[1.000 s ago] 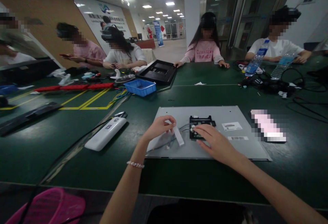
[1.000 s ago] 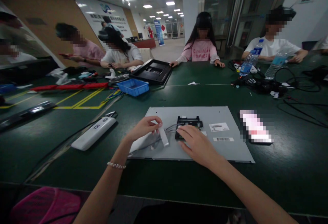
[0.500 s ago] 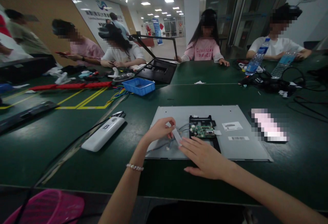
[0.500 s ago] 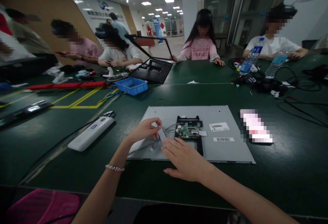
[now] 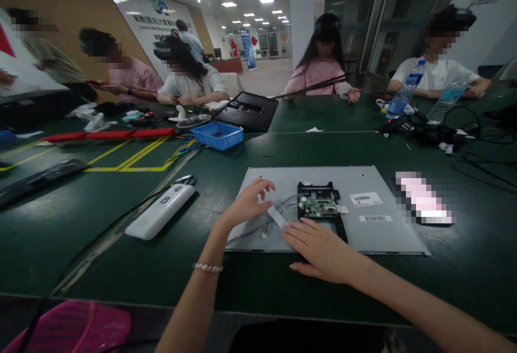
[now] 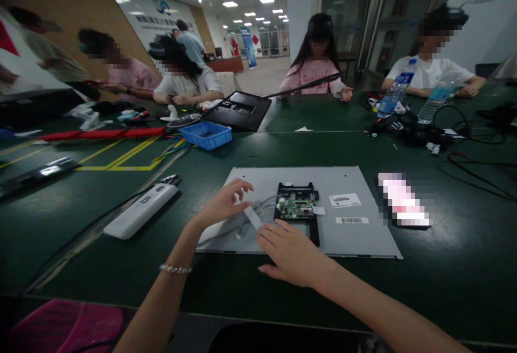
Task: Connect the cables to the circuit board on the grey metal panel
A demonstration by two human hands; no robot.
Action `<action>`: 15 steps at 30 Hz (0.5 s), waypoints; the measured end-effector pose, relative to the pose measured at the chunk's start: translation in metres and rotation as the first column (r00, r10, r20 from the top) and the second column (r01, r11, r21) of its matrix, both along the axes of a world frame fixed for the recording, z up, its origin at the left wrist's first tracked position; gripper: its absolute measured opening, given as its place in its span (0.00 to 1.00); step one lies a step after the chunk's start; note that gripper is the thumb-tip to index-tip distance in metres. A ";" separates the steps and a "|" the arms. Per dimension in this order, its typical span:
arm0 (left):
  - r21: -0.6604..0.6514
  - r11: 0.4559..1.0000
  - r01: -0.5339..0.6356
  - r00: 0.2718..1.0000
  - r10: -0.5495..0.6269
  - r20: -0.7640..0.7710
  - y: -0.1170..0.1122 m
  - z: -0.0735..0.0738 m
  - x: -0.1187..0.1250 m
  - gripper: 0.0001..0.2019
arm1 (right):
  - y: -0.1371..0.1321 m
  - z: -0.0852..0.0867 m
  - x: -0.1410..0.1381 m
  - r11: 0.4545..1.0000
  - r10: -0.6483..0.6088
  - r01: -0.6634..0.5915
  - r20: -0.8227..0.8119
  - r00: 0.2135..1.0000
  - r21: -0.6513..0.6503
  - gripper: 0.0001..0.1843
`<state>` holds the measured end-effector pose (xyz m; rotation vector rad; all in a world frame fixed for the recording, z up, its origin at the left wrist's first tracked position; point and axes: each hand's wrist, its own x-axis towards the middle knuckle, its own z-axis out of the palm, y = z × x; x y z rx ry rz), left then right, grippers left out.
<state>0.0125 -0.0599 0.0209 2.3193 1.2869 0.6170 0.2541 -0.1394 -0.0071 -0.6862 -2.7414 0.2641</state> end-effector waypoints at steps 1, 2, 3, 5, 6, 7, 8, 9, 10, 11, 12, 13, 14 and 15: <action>0.046 0.999 0.018 1.000 -0.018 0.002 -0.001 0.002 0.002 0.13 | 0.000 0.000 0.000 1.000 0.000 0.000 -0.004 1.000 0.000 0.30; 0.090 0.995 0.036 0.999 -0.036 0.003 -0.001 0.005 0.003 0.11 | 0.000 0.000 0.000 1.000 0.001 -0.001 -0.007 1.000 0.000 0.30; 0.124 0.991 0.051 0.999 -0.052 0.001 -0.002 0.007 0.005 0.09 | 0.000 0.000 0.000 1.000 0.001 -0.001 -0.008 1.000 -0.002 0.29; 0.138 0.988 0.077 0.997 -0.076 -0.012 -0.004 0.009 0.007 0.05 | 0.001 0.001 0.000 1.000 -0.001 0.001 -0.008 1.000 -0.007 0.29; 0.111 0.990 0.086 0.996 -0.085 -0.017 -0.005 0.010 0.008 0.05 | 0.001 0.000 0.000 1.000 -0.002 0.002 -0.007 1.000 -0.010 0.29; 0.068 0.993 0.097 0.995 -0.095 -0.023 -0.006 0.009 0.009 0.04 | 0.001 0.000 0.000 1.000 -0.001 0.001 -0.007 1.000 -0.012 0.29; 0.015 0.994 0.109 0.994 -0.108 -0.034 -0.007 0.009 0.009 0.04 | 0.001 0.000 0.000 1.000 -0.001 0.001 -0.008 1.000 -0.014 0.29; -0.037 0.992 0.120 0.991 -0.122 -0.053 -0.007 0.007 0.010 0.04 | 0.001 0.000 0.000 1.000 0.000 0.000 -0.008 1.000 -0.015 0.29; -0.079 0.988 0.131 0.987 -0.137 -0.079 -0.007 0.006 0.010 0.05 | 0.001 0.000 0.000 1.000 0.000 0.000 -0.010 1.000 -0.017 0.29; -0.108 0.984 0.140 0.982 -0.152 -0.112 -0.007 0.004 0.011 0.05 | 0.001 0.000 0.000 1.000 -0.001 0.001 -0.011 1.000 -0.019 0.29; -0.124 0.981 0.148 0.975 -0.165 -0.146 -0.006 0.002 0.011 0.05 | 0.001 0.000 0.000 1.000 -0.001 0.000 -0.012 1.000 -0.023 0.29; -0.131 0.979 0.154 0.969 -0.176 -0.176 -0.006 0.001 0.011 0.04 | 0.001 0.001 0.000 1.000 0.001 -0.001 -0.012 1.000 -0.029 0.29; -0.135 0.978 0.159 0.963 -0.184 -0.198 -0.005 -0.001 0.011 0.04 | 0.000 0.001 0.000 0.999 0.002 -0.002 -0.014 1.000 -0.034 0.29; -0.139 0.977 0.164 0.959 -0.191 -0.210 -0.004 -0.002 0.011 0.04 | 0.000 0.001 0.000 0.999 0.004 -0.004 -0.015 1.000 -0.040 0.29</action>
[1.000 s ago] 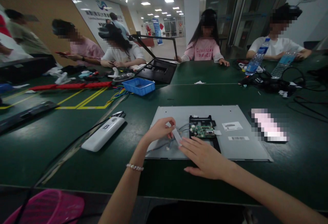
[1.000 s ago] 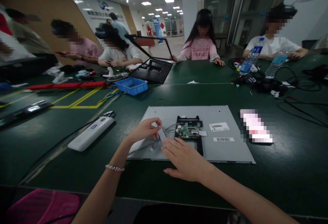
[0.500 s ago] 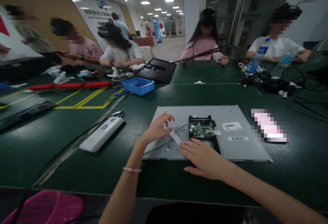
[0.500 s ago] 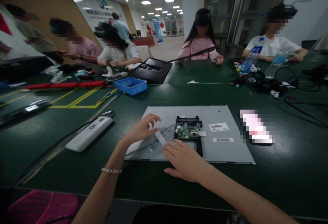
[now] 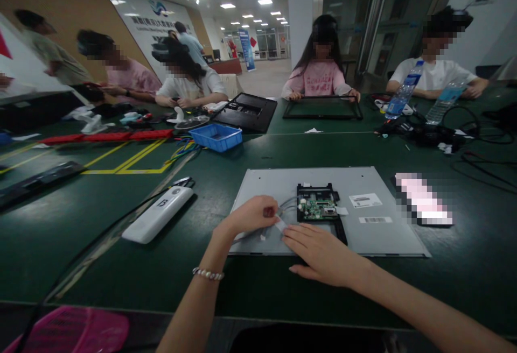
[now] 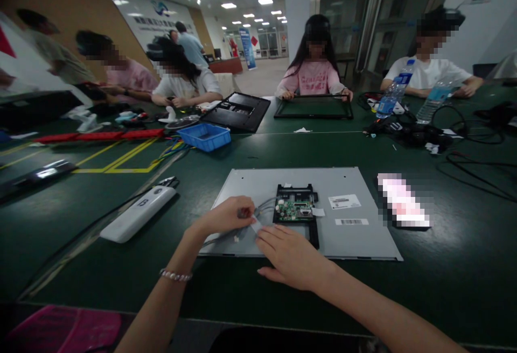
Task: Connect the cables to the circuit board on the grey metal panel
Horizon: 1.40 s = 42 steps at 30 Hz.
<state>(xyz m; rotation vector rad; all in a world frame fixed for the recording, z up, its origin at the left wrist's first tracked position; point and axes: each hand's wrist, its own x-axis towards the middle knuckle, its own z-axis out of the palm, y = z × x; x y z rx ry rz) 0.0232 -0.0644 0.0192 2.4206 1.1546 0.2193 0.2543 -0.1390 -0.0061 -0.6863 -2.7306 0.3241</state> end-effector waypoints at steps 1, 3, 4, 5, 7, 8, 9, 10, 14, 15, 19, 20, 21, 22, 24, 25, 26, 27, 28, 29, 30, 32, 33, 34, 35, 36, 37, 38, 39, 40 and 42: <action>-0.004 1.000 0.006 1.000 -0.006 -0.006 0.001 -0.001 0.000 0.05 | 0.000 0.000 0.000 1.000 0.003 -0.003 -0.002 1.000 -0.005 0.29; -0.015 1.000 0.019 1.000 -0.019 -0.005 0.001 -0.002 0.000 0.05 | 0.001 0.000 0.000 1.000 0.005 -0.005 -0.008 1.000 -0.011 0.29; -0.019 1.000 0.023 1.000 -0.023 -0.001 0.001 -0.002 0.000 0.05 | 0.002 0.000 -0.001 1.000 0.004 -0.004 -0.011 1.000 -0.014 0.29; -0.022 0.999 0.024 1.000 -0.024 0.004 0.002 -0.002 0.000 0.05 | 0.003 0.000 -0.001 1.000 0.005 -0.005 -0.016 1.000 -0.017 0.29; -0.035 0.999 0.023 1.000 -0.022 0.018 0.002 -0.003 0.000 0.04 | 0.005 -0.001 -0.002 1.000 0.011 -0.012 -0.019 1.000 -0.027 0.31; -0.045 0.999 0.021 0.999 -0.020 0.028 0.003 -0.003 0.000 0.04 | 0.006 -0.002 -0.002 0.999 0.016 -0.017 -0.019 1.000 -0.033 0.31; -0.054 0.998 0.019 0.999 -0.017 0.038 0.003 -0.004 -0.001 0.04 | 0.006 -0.002 -0.003 0.999 0.021 -0.022 -0.017 1.000 -0.039 0.32; -0.059 0.998 0.019 0.999 -0.016 0.046 0.004 -0.004 -0.001 0.04 | 0.006 -0.002 -0.003 0.999 0.024 -0.024 -0.013 1.000 -0.043 0.32; -0.027 0.999 0.037 0.999 -0.037 0.011 0.008 -0.006 -0.006 0.07 | 0.004 0.000 -0.001 0.999 0.012 -0.013 -0.004 1.000 -0.052 0.32; -0.013 0.999 0.038 0.999 -0.038 -0.005 0.009 -0.006 -0.008 0.08 | 0.004 0.000 -0.001 0.998 0.011 -0.011 -0.003 1.000 -0.054 0.32; 0.039 0.999 0.025 0.998 -0.023 -0.062 0.010 -0.010 -0.012 0.11 | 0.001 0.003 0.000 0.998 0.015 -0.015 -0.005 1.000 -0.058 0.32; 0.056 0.998 0.021 0.997 -0.016 -0.079 0.010 -0.011 -0.012 0.12 | 0.001 0.003 0.000 0.998 0.015 -0.015 -0.006 1.000 -0.059 0.33; 0.072 0.997 0.014 0.995 -0.007 -0.097 0.011 -0.012 -0.013 0.12 | 0.001 0.003 0.000 0.998 0.013 -0.013 -0.008 1.000 -0.061 0.33; 0.087 0.996 0.005 0.993 0.005 -0.114 0.011 -0.012 -0.013 0.13 | 0.001 0.002 0.000 0.998 0.012 -0.012 -0.008 1.000 -0.063 0.33; 0.110 0.994 -0.021 0.989 0.037 -0.146 0.011 -0.014 -0.014 0.14 | 0.000 0.002 0.000 0.998 0.009 -0.010 -0.010 1.000 -0.065 0.33; 0.121 0.992 -0.037 0.986 0.056 -0.159 0.012 -0.014 -0.015 0.14 | 0.000 0.001 0.000 0.998 0.008 -0.008 -0.011 1.000 -0.063 0.33; 0.131 0.990 -0.052 0.983 0.073 -0.168 0.012 -0.015 -0.016 0.14 | 0.000 0.001 0.000 0.998 0.008 -0.009 -0.011 1.000 -0.060 0.33; 0.138 0.988 -0.063 0.981 0.087 -0.171 0.013 -0.015 -0.018 0.14 | 0.000 0.000 0.001 0.998 0.010 -0.011 -0.011 1.000 -0.057 0.33; 0.141 0.988 -0.069 0.981 0.093 -0.170 0.013 -0.015 -0.019 0.14 | 0.000 0.000 0.001 0.998 0.012 -0.012 -0.012 1.000 -0.054 0.33; 0.140 0.988 -0.069 0.982 0.092 -0.165 0.013 -0.016 -0.020 0.14 | 0.000 0.000 0.001 0.998 0.014 -0.015 -0.013 1.000 -0.054 0.33; 0.135 0.989 -0.066 0.984 0.087 -0.156 0.014 -0.015 -0.021 0.14 | 0.000 0.000 0.001 0.998 0.017 -0.018 -0.013 1.000 -0.057 0.32; 0.121 0.991 -0.062 0.988 0.078 -0.134 0.014 -0.015 -0.024 0.13 | 0.000 0.000 0.002 0.998 0.019 -0.020 -0.016 1.000 -0.063 0.32; 0.117 0.991 -0.065 0.989 0.080 -0.124 0.014 -0.014 -0.025 0.13 | 0.000 0.000 0.002 0.998 0.018 -0.019 -0.017 1.000 -0.066 0.32; 0.114 0.991 -0.069 0.990 0.083 -0.117 0.015 -0.014 -0.026 0.13 | 0.000 0.000 0.002 0.997 0.017 -0.018 -0.016 1.000 -0.069 0.32; 0.114 0.991 -0.076 0.990 0.089 -0.111 0.015 -0.013 -0.027 0.13 | 0.001 0.001 0.002 0.997 0.016 -0.017 -0.014 1.000 -0.071 0.32; 0.115 0.990 -0.081 0.990 0.093 -0.108 0.015 -0.012 -0.027 0.13 | 0.001 0.001 0.002 0.997 0.016 -0.016 -0.013 1.000 -0.071 0.32; 0.118 0.990 -0.083 0.990 0.096 -0.107 0.016 -0.012 -0.028 0.13 | 0.001 0.002 0.002 0.997 0.016 -0.017 -0.012 1.000 -0.069 0.32; 0.121 0.989 -0.082 0.989 0.095 -0.109 0.016 -0.011 -0.029 0.13 | 0.002 0.002 0.002 0.998 0.019 -0.019 -0.010 1.000 -0.067 0.32; 0.123 0.989 -0.077 0.989 0.091 -0.114 0.017 -0.011 -0.029 0.13 | 0.002 0.003 0.002 0.998 0.021 -0.021 -0.009 1.000 -0.064 0.31; 0.127 0.989 -0.069 0.989 0.085 -0.122 0.017 -0.011 -0.029 0.13 | 0.003 0.003 0.002 0.998 0.023 -0.023 -0.009 1.000 -0.063 0.31; 0.143 0.988 -0.063 0.987 0.083 -0.139 0.017 -0.011 -0.030 0.14 | 0.005 0.004 0.003 0.998 0.025 -0.026 -0.013 1.000 -0.063 0.30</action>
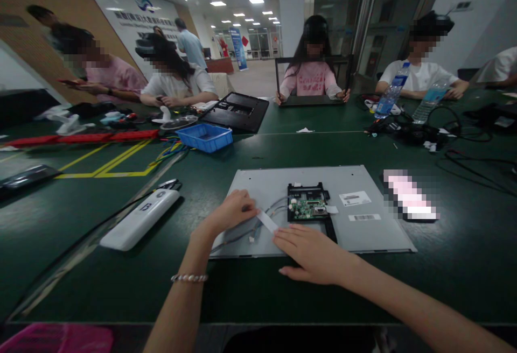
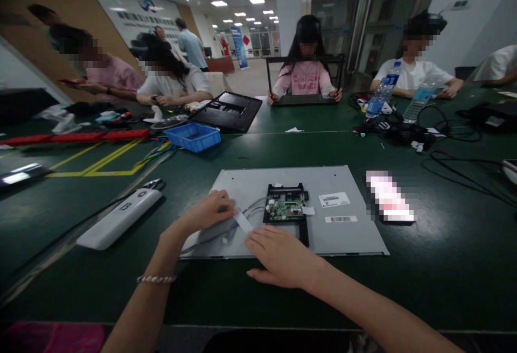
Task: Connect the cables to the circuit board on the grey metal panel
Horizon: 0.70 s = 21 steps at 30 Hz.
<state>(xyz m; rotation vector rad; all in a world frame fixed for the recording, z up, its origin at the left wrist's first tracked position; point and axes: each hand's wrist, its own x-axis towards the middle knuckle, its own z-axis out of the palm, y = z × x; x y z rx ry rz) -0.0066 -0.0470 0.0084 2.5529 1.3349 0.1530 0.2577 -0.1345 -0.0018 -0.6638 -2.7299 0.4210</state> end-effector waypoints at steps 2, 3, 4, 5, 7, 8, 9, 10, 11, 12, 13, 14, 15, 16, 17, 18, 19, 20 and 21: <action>0.024 1.000 -0.012 1.000 0.012 -0.013 0.000 -0.001 0.000 0.14 | 0.001 0.001 0.002 1.000 -0.003 0.003 -0.014 1.000 -0.005 0.28; 0.036 0.999 -0.020 1.000 0.020 -0.015 0.001 -0.002 0.000 0.14 | 0.001 0.001 0.003 1.000 -0.004 0.004 -0.023 1.000 -0.007 0.27; 0.047 0.999 -0.025 1.000 0.026 -0.017 0.001 -0.002 0.000 0.14 | 0.001 0.001 0.004 1.000 -0.004 0.004 -0.031 1.000 -0.010 0.26; 0.056 0.998 -0.026 0.999 0.027 -0.021 0.001 -0.002 0.000 0.14 | 0.002 0.002 0.006 1.000 -0.003 0.002 -0.038 0.999 -0.010 0.26; 0.080 0.996 -0.026 0.999 0.028 -0.032 0.000 -0.001 0.002 0.14 | 0.003 0.004 0.010 1.000 0.005 -0.005 -0.047 0.999 0.002 0.26; 0.096 0.995 -0.029 0.999 0.032 -0.035 -0.001 0.000 0.003 0.15 | 0.004 0.005 0.013 1.000 0.003 -0.003 -0.052 0.999 0.012 0.25; 0.115 0.993 -0.034 0.999 0.038 -0.032 -0.001 0.001 0.004 0.15 | 0.006 0.007 0.017 1.000 -0.010 0.012 -0.061 0.998 0.023 0.24; 0.134 0.990 -0.045 0.999 0.049 -0.024 -0.002 0.003 0.006 0.16 | 0.009 0.009 0.022 0.999 -0.042 0.045 -0.079 0.996 0.030 0.23; 0.151 0.987 -0.059 0.998 0.062 -0.010 -0.003 0.005 0.007 0.16 | 0.013 0.010 0.029 0.995 -0.094 0.098 -0.104 0.990 0.031 0.22; 0.165 0.983 -0.075 0.997 0.075 0.005 -0.003 0.007 0.008 0.16 | 0.018 0.010 0.037 0.985 -0.167 0.172 -0.139 0.976 0.023 0.21; 0.174 0.981 -0.088 0.996 0.086 0.020 -0.004 0.009 0.009 0.16 | 0.024 0.010 0.046 0.964 -0.262 0.266 -0.180 0.948 -0.002 0.19; 0.178 0.979 -0.098 0.995 0.094 0.033 -0.005 0.011 0.010 0.16 | 0.031 0.008 0.056 0.934 -0.354 0.355 -0.216 0.910 -0.037 0.18; 0.178 0.978 -0.105 0.994 0.099 0.045 -0.006 0.012 0.010 0.15 | 0.039 0.006 0.067 0.900 -0.435 0.428 -0.241 0.868 -0.086 0.17; 0.170 0.979 -0.109 0.993 0.101 0.055 -0.007 0.013 0.011 0.15 | 0.046 0.002 0.078 0.865 -0.502 0.482 -0.252 0.827 -0.142 0.16; 0.150 0.982 -0.111 0.993 0.103 0.059 -0.008 0.013 0.011 0.14 | 0.054 -0.003 0.088 0.835 -0.549 0.511 -0.255 0.796 -0.202 0.15; 0.120 0.986 -0.116 0.992 0.109 0.060 -0.008 0.014 0.011 0.14 | 0.060 -0.008 0.096 0.806 -0.588 0.530 -0.256 0.767 -0.262 0.14; 0.083 0.989 -0.125 0.991 0.120 0.057 -0.009 0.013 0.011 0.14 | 0.066 -0.013 0.104 0.783 -0.611 0.534 -0.236 0.756 -0.319 0.13; 0.044 0.990 -0.134 0.990 0.132 0.051 -0.009 0.013 0.011 0.13 | 0.070 -0.017 0.109 0.754 -0.642 0.554 -0.214 0.737 -0.353 0.13; 0.010 0.990 -0.142 0.989 0.142 0.046 -0.010 0.012 0.011 0.13 | 0.073 -0.021 0.113 0.740 -0.648 0.556 -0.182 0.739 -0.379 0.13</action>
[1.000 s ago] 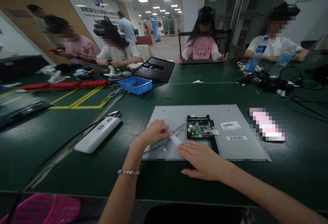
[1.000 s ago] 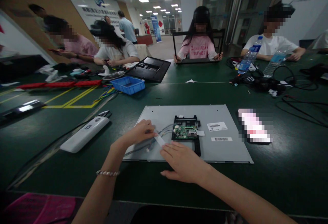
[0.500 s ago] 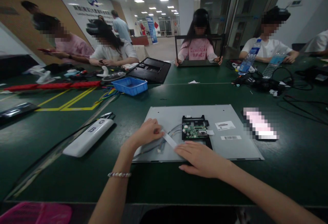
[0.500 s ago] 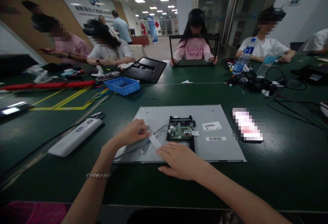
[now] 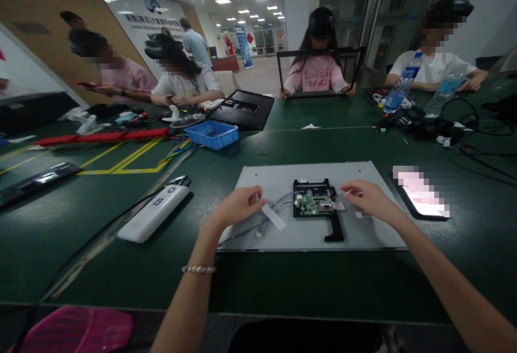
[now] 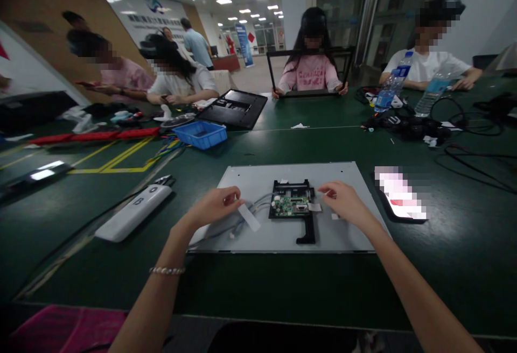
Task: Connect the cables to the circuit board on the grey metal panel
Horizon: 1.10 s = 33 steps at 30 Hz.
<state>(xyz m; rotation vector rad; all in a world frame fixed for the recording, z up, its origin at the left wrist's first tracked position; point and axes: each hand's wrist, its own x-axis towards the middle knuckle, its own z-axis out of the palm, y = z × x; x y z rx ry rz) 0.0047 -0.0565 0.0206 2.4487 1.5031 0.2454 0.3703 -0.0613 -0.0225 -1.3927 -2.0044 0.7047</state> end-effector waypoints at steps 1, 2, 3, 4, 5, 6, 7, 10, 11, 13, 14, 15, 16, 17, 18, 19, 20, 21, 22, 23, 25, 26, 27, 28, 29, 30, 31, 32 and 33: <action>-0.028 1.000 -0.003 1.000 0.003 0.002 0.000 -0.001 0.000 0.12 | 0.001 -0.002 0.002 0.999 0.009 -0.008 0.011 1.000 -0.031 0.13; -0.049 0.999 0.003 1.000 -0.003 0.008 0.000 -0.001 0.000 0.11 | 0.001 -0.004 0.003 0.998 0.027 -0.026 0.022 0.999 -0.051 0.13; -0.064 0.998 0.015 1.000 -0.014 0.017 0.000 -0.002 0.000 0.10 | 0.001 -0.004 0.002 0.997 0.053 -0.051 0.030 0.998 -0.064 0.13; -0.076 0.997 0.031 0.999 -0.029 0.029 0.000 -0.002 0.000 0.09 | -0.001 -0.004 0.001 0.995 0.078 -0.076 0.033 0.996 -0.070 0.13; -0.086 0.995 0.047 0.998 -0.043 0.043 0.000 -0.003 0.000 0.08 | -0.002 -0.004 0.000 0.993 0.102 -0.099 0.037 0.994 -0.071 0.13; -0.093 0.994 0.060 0.997 -0.054 0.057 0.000 -0.003 -0.001 0.07 | -0.003 -0.003 -0.002 0.991 0.122 -0.118 0.043 0.992 -0.070 0.12; -0.092 0.993 0.068 0.996 -0.062 0.068 0.001 -0.004 -0.001 0.07 | -0.004 -0.003 -0.004 0.989 0.136 -0.132 0.050 0.989 -0.069 0.11; -0.065 0.995 0.069 0.995 -0.065 0.072 0.003 -0.005 -0.003 0.07 | -0.005 -0.003 -0.007 0.987 0.146 -0.141 0.067 0.987 -0.081 0.08; -0.050 0.997 0.059 0.997 -0.056 0.061 0.004 -0.006 -0.004 0.08 | -0.004 -0.002 -0.007 0.986 0.141 -0.135 0.063 0.988 -0.095 0.07; -0.007 1.000 0.019 1.000 -0.019 0.025 0.006 -0.007 -0.006 0.09 | -0.002 -0.002 -0.005 0.981 0.130 -0.126 0.018 0.991 -0.146 0.06; 0.018 1.000 -0.008 1.000 0.008 -0.001 0.007 -0.007 -0.007 0.09 | -0.001 -0.001 -0.003 0.978 0.119 -0.120 -0.012 0.993 -0.171 0.06; 0.046 0.998 -0.039 0.999 0.041 -0.031 0.007 -0.007 -0.009 0.09 | 0.000 0.000 0.000 0.977 0.098 -0.104 -0.036 0.994 -0.187 0.06; 0.073 0.995 -0.072 0.995 0.077 -0.065 0.008 -0.007 -0.010 0.09 | 0.002 0.000 0.005 0.978 0.067 -0.074 -0.045 0.997 -0.193 0.06; 0.100 0.989 -0.106 0.988 0.116 -0.103 0.008 -0.007 -0.011 0.08 | 0.004 0.000 0.010 0.982 0.024 -0.030 -0.034 0.999 -0.187 0.07; 0.124 0.982 -0.141 0.977 0.159 -0.142 0.009 -0.007 -0.012 0.08 | 0.006 0.000 0.015 0.985 -0.029 0.028 -0.002 1.000 -0.170 0.07; 0.145 0.974 -0.176 0.963 0.201 -0.179 0.009 -0.007 -0.014 0.08 | 0.008 0.000 0.021 0.985 -0.083 0.089 0.046 0.995 -0.150 0.07; 0.164 0.964 -0.208 0.948 0.240 -0.211 0.009 -0.007 -0.015 0.08 | 0.010 -0.001 0.026 0.981 -0.131 0.144 0.100 0.986 -0.134 0.08; 0.180 0.954 -0.238 0.932 0.277 -0.234 0.009 -0.008 -0.016 0.09 | 0.011 -0.003 0.030 0.976 -0.166 0.184 0.152 0.974 -0.113 0.09; 0.195 0.944 -0.264 0.919 0.308 -0.245 0.009 -0.008 -0.017 0.09 | 0.013 -0.005 0.034 0.974 -0.192 0.211 0.196 0.962 -0.081 0.10; 0.213 0.934 -0.285 0.911 0.334 -0.243 0.009 -0.009 -0.017 0.10 | 0.014 -0.007 0.036 0.974 -0.212 0.226 0.232 0.949 -0.034 0.10; 0.267 0.912 -0.311 0.906 0.369 -0.205 0.009 -0.010 -0.016 0.14 | 0.016 -0.010 0.037 0.969 -0.247 0.232 0.272 0.930 0.087 0.13; 0.301 0.902 -0.310 0.911 0.372 -0.177 0.009 -0.010 -0.015 0.15 | 0.017 -0.012 0.036 0.963 -0.261 0.229 0.280 0.924 0.144 0.14; 0.337 0.894 -0.296 0.920 0.361 -0.150 0.009 -0.010 -0.012 0.16 | 0.017 -0.013 0.034 0.956 -0.271 0.224 0.283 0.920 0.187 0.15; 0.372 0.888 -0.271 0.932 0.338 -0.128 0.009 -0.009 -0.008 0.17 | 0.017 -0.014 0.032 0.953 -0.271 0.215 0.284 0.920 0.211 0.15; 0.400 0.886 -0.235 0.946 0.303 -0.114 0.009 -0.007 -0.002 0.17 | 0.016 -0.014 0.029 0.955 -0.258 0.200 0.283 0.924 0.220 0.15; 0.420 0.886 -0.194 0.960 0.260 -0.105 0.010 -0.006 0.005 0.16 | 0.016 -0.015 0.026 0.959 -0.239 0.180 0.280 0.930 0.221 0.14; 0.432 0.889 -0.149 0.972 0.212 -0.101 0.011 -0.004 0.013 0.16 | 0.015 -0.016 0.022 0.963 -0.215 0.157 0.276 0.937 0.218 0.14; 0.433 0.895 -0.106 0.981 0.165 -0.100 0.012 -0.002 0.023 0.16 | 0.014 -0.017 0.019 0.968 -0.189 0.133 0.273 0.943 0.211 0.14; 0.430 0.900 -0.076 0.987 0.128 -0.093 0.015 0.000 0.034 0.16 | 0.014 -0.017 0.016 0.974 -0.161 0.108 0.270 0.949 0.201 0.13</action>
